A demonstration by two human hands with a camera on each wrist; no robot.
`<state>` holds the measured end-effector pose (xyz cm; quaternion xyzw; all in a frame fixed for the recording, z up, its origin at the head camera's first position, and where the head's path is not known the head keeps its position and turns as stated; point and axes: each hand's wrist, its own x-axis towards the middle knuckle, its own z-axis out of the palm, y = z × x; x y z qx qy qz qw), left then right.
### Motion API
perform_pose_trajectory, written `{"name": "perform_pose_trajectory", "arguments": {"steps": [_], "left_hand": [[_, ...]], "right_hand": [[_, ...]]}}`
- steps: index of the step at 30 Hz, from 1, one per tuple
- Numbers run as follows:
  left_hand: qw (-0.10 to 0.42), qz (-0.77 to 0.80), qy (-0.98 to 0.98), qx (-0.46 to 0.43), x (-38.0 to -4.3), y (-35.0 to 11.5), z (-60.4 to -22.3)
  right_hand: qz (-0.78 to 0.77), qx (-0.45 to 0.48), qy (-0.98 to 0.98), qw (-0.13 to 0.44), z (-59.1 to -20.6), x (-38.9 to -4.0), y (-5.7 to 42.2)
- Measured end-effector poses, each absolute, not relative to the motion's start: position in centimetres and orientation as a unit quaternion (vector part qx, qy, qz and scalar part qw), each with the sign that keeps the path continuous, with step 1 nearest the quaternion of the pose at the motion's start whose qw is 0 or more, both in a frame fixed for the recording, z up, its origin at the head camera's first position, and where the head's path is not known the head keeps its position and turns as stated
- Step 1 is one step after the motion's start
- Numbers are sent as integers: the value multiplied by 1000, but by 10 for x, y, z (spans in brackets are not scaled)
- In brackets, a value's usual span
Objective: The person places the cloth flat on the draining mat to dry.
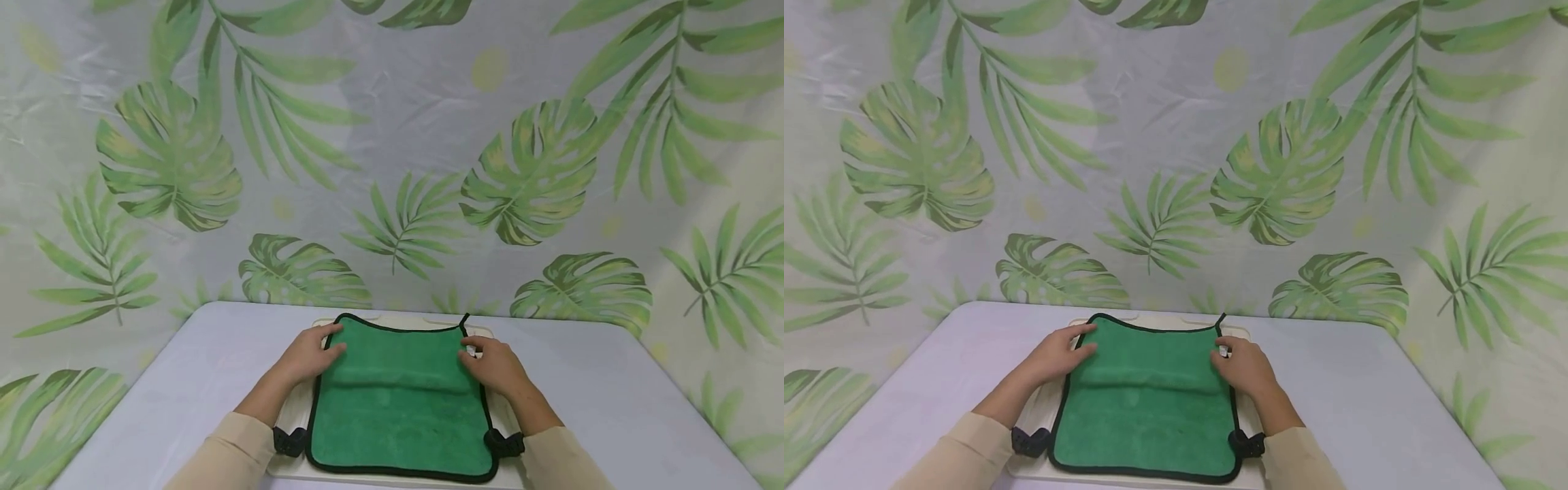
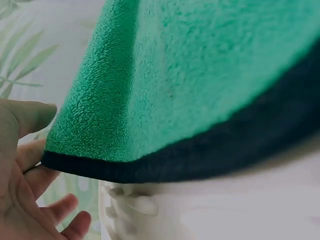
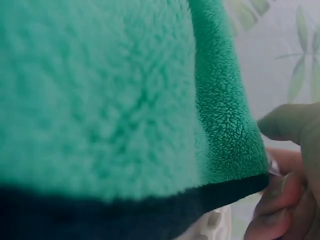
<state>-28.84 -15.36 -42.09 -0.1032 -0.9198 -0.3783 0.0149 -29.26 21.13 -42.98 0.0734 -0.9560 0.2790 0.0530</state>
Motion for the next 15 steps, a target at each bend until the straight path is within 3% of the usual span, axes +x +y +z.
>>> {"name": "perform_pose_trajectory", "arguments": {"steps": [11, 15], "left_hand": [[-37, -264, -961, -70, -295, -152, -419], [-30, -242, -968, -57, -286, -152, -423]], "right_hand": [[270, 82, -959, 21, -431, -310, 207], [262, 84, -961, 19, -428, -303, 206]]}}
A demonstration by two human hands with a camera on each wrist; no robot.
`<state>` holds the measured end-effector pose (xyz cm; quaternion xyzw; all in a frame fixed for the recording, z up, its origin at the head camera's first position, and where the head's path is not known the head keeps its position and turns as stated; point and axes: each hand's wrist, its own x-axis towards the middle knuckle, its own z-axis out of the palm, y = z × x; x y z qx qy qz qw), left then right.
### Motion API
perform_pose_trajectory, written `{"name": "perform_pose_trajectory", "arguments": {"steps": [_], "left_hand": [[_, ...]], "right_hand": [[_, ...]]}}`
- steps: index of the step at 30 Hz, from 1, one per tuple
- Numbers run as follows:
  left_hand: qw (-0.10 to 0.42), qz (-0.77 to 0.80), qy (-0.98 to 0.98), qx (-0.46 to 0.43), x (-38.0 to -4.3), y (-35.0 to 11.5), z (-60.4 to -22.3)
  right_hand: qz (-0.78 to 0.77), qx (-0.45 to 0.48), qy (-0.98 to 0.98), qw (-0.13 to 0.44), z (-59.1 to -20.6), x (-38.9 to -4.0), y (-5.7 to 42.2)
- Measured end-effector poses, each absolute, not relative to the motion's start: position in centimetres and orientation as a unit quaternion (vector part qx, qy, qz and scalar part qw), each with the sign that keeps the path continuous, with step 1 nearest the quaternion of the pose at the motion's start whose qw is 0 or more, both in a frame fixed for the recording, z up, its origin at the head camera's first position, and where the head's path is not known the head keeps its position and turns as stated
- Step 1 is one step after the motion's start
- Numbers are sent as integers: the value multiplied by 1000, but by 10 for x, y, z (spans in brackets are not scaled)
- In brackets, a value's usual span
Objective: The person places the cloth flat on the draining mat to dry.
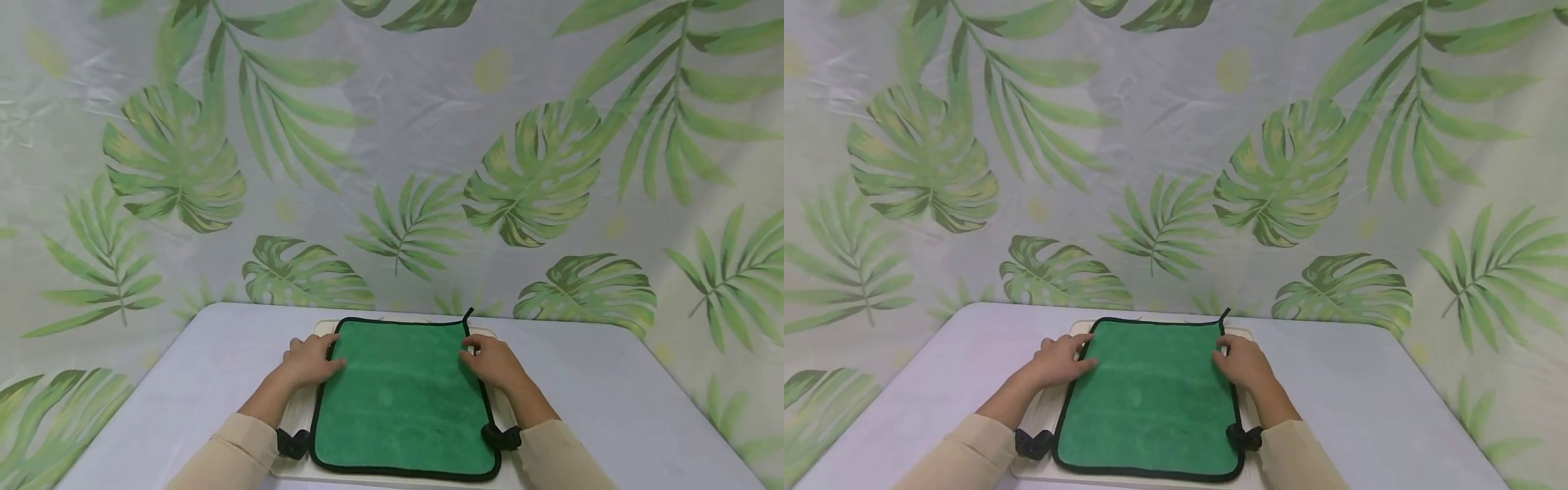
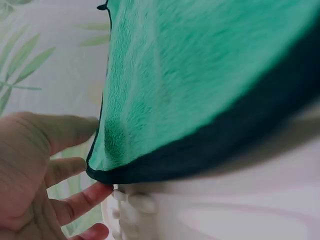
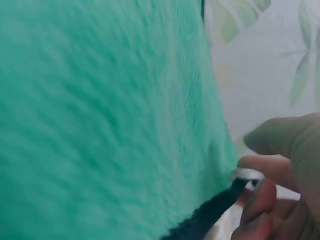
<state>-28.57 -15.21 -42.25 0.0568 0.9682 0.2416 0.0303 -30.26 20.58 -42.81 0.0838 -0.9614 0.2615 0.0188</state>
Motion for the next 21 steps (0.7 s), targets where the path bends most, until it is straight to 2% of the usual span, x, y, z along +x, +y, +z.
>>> {"name": "perform_pose_trajectory", "arguments": {"steps": [5, 10, 13, 17, 21], "left_hand": [[28, 280, 957, 68, -267, -154, -428], [61, 353, 931, 74, -246, -160, -429], [110, 393, 908, 91, -236, -168, -429], [214, 472, 847, 116, -227, -181, -423], [269, 501, 813, 122, -223, -187, -416]], "right_hand": [[236, 93, -967, -26, -420, -282, 204], [243, 104, -958, -114, -406, -257, 204], [284, 110, -936, -179, -404, -244, 210], [327, 126, -901, -255, -404, -238, 220], [349, 123, -887, -276, -402, -237, 229]]}}
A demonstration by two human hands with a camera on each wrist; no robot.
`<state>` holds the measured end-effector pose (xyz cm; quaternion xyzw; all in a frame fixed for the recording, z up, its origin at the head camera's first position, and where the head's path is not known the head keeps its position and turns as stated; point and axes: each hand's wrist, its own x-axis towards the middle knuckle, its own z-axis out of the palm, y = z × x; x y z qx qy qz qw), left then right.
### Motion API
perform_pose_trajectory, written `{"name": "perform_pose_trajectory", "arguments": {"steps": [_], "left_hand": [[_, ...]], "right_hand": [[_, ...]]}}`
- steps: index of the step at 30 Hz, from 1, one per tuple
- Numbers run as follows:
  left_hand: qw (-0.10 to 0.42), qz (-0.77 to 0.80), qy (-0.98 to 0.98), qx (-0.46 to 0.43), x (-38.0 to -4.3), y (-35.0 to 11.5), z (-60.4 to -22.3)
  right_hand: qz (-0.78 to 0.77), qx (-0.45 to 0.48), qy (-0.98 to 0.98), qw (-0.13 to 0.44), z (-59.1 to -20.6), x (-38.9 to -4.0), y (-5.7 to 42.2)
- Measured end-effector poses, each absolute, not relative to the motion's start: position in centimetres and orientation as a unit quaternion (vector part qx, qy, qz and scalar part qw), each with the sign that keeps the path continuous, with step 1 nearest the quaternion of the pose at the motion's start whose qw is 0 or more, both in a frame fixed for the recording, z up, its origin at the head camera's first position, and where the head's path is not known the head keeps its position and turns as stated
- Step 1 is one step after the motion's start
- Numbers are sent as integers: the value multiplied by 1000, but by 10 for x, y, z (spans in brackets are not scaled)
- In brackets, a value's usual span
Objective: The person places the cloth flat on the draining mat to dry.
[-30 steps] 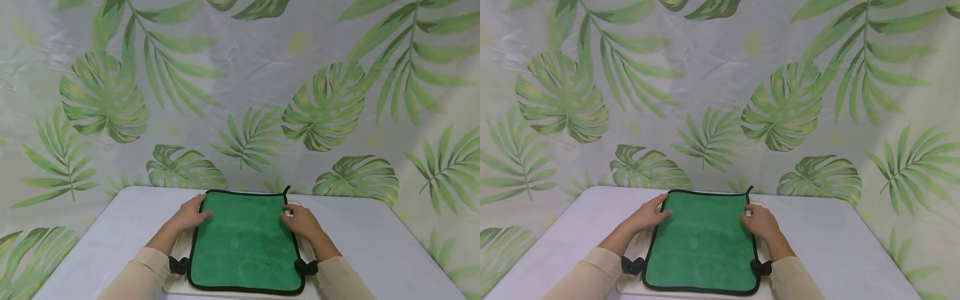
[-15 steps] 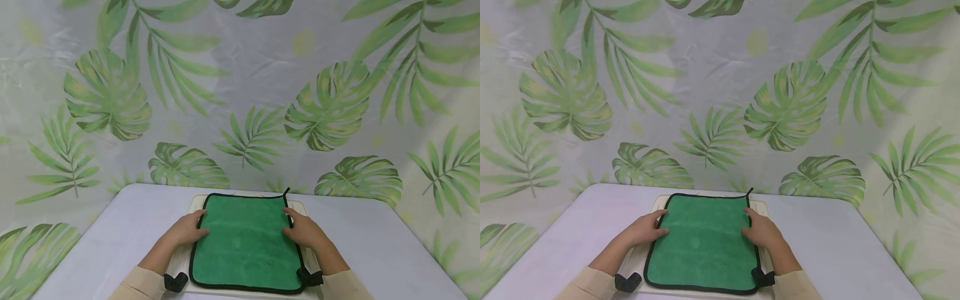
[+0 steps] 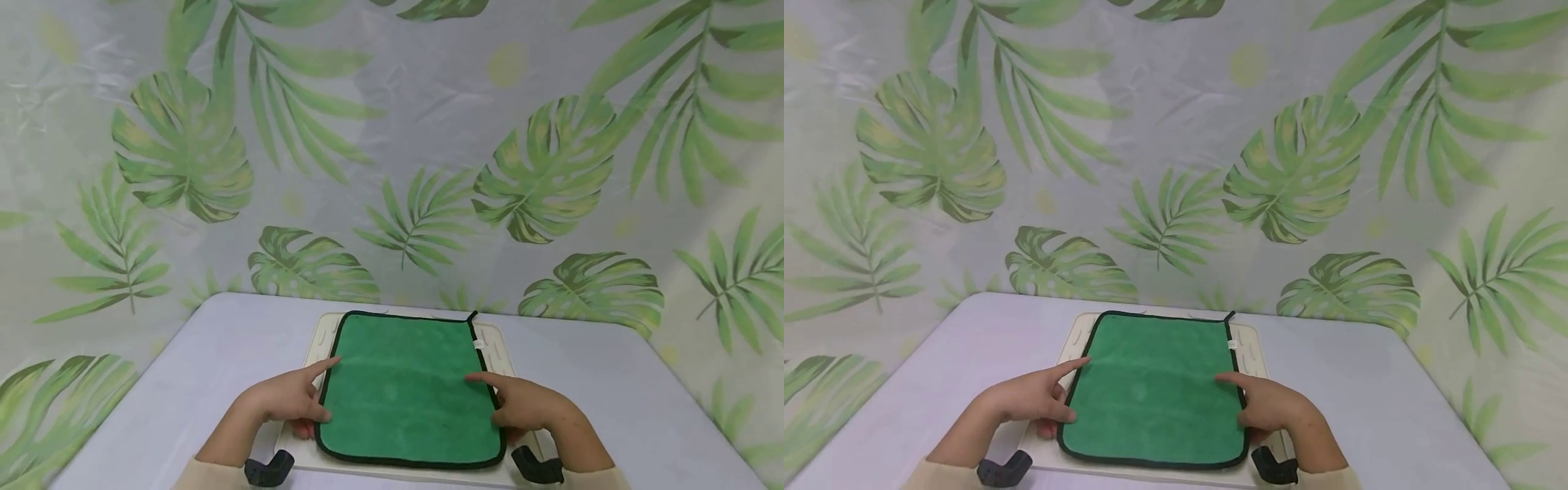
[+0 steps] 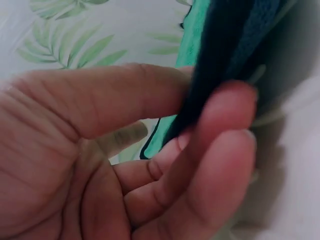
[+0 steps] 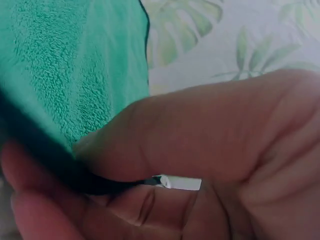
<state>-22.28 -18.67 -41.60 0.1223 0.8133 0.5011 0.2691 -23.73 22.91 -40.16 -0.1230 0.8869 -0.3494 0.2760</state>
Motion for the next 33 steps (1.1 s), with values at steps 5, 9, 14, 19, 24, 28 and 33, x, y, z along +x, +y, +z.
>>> {"name": "perform_pose_trajectory", "arguments": {"steps": [5, 9, 14, 19, 24, 28, 33], "left_hand": [[285, 500, 809, 120, -222, -189, -412], [305, 500, 802, 114, -221, -188, -413], [311, 501, 801, 101, -221, -188, -414], [312, 499, 802, 101, -221, -189, -412], [310, 485, 813, 92, -221, -189, -412], [301, 468, 826, 88, -219, -189, -410], [277, 438, 850, 93, -216, -188, -405]], "right_hand": [[-347, -132, 889, 268, -400, -237, 235], [-338, -131, 895, 261, -399, -237, 236], [-334, -119, 899, 257, -397, -234, 237], [-344, -84, 887, 296, -396, -229, 234], [-309, -59, 904, 288, -399, -226, 228], [-283, -55, 923, 255, -399, -226, 225], [-258, -88, 944, 185, -397, -228, 221]]}}
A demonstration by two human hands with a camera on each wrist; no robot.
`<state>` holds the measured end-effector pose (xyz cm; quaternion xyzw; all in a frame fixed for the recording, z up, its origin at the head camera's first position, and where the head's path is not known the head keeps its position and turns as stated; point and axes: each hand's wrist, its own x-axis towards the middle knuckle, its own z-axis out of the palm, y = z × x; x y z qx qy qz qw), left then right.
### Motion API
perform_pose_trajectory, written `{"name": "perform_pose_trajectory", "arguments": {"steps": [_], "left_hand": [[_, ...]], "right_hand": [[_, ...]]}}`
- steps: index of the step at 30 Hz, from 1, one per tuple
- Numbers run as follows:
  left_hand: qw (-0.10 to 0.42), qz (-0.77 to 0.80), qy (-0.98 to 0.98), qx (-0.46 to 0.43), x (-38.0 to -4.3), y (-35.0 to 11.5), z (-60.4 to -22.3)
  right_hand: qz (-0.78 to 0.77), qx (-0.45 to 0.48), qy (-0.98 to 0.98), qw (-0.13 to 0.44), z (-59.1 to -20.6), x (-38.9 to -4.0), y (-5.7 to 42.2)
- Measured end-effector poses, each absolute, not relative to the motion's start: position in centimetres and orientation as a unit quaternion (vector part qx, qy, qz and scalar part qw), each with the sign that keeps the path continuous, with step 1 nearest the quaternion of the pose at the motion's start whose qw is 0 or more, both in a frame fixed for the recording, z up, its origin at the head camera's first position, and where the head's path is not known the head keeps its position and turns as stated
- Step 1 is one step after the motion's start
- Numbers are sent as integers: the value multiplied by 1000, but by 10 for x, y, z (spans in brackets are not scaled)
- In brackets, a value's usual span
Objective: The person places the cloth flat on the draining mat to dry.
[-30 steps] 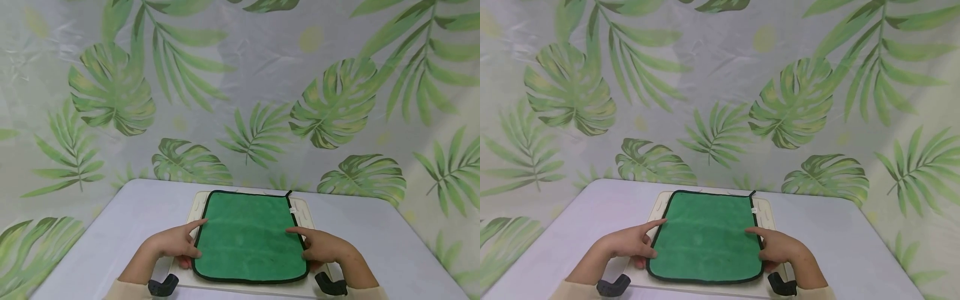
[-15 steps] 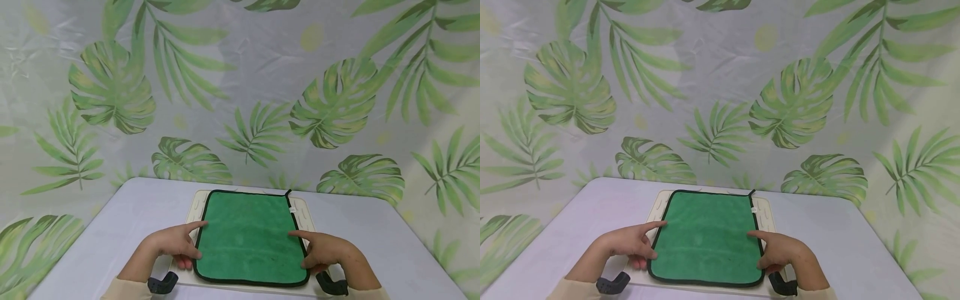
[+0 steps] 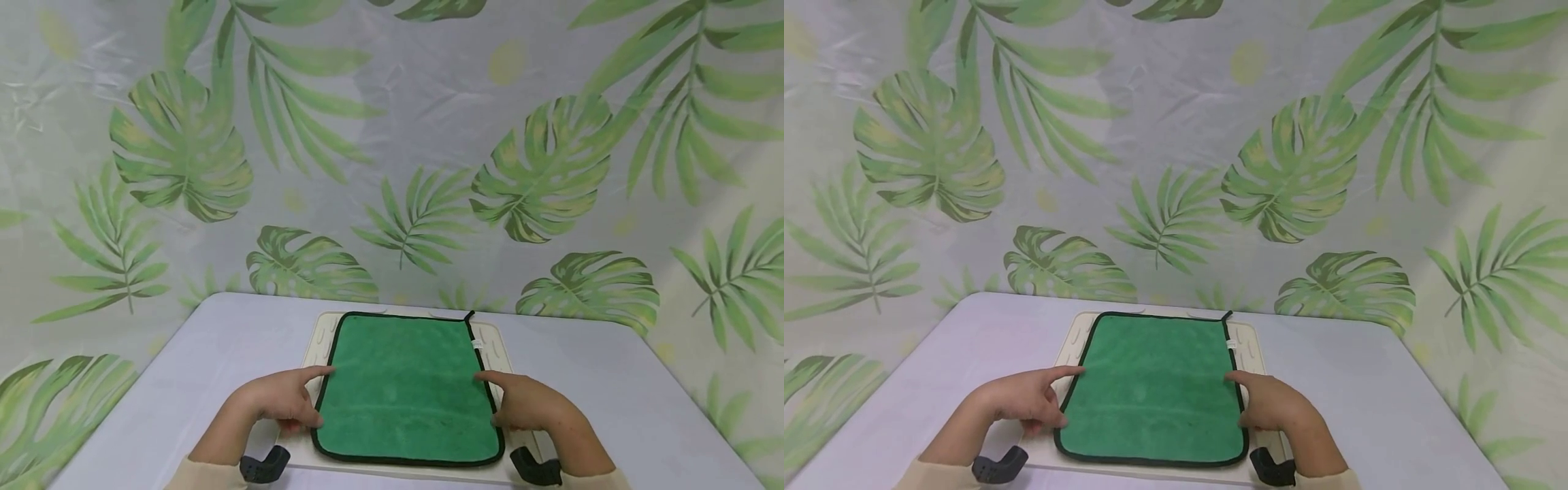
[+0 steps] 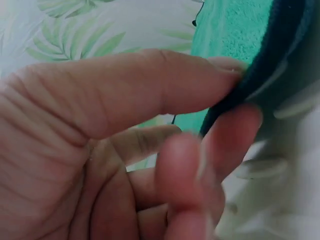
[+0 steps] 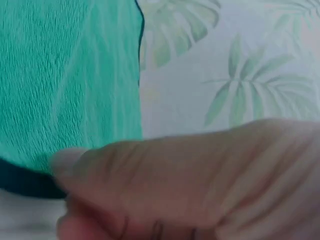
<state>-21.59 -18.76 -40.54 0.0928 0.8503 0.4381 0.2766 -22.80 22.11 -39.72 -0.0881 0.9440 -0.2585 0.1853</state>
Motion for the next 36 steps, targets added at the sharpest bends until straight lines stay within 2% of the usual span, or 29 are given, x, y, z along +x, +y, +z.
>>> {"name": "perform_pose_trajectory", "arguments": {"steps": [4, 10, 12, 15, 22, 28, 33, 36], "left_hand": [[228, 411, 876, 107, -216, -181, -404], [20, 325, 921, 214, -216, -139, -420], [-4, 297, 925, 236, -214, -127, -425], [22, 267, 935, 234, -210, -121, -430], [101, 227, 958, 142, -209, -139, -428], [126, 205, 964, 111, -209, -148, -422], [138, 191, 966, 107, -208, -148, -420], [142, 193, 965, 108, -208, -149, -421]], "right_hand": [[-277, -157, 936, 152, -399, -230, 211], [-248, -295, 916, 107, -409, -226, 184], [-219, -324, 913, 114, -411, -222, 179], [-197, -333, 911, 146, -410, -219, 179], [-215, -269, 917, 201, -400, -219, 197], [-202, -245, 930, 186, -396, -220, 203], [-192, -283, 927, 154, -402, -219, 195], [-190, -307, 920, 155, -407, -217, 185]]}}
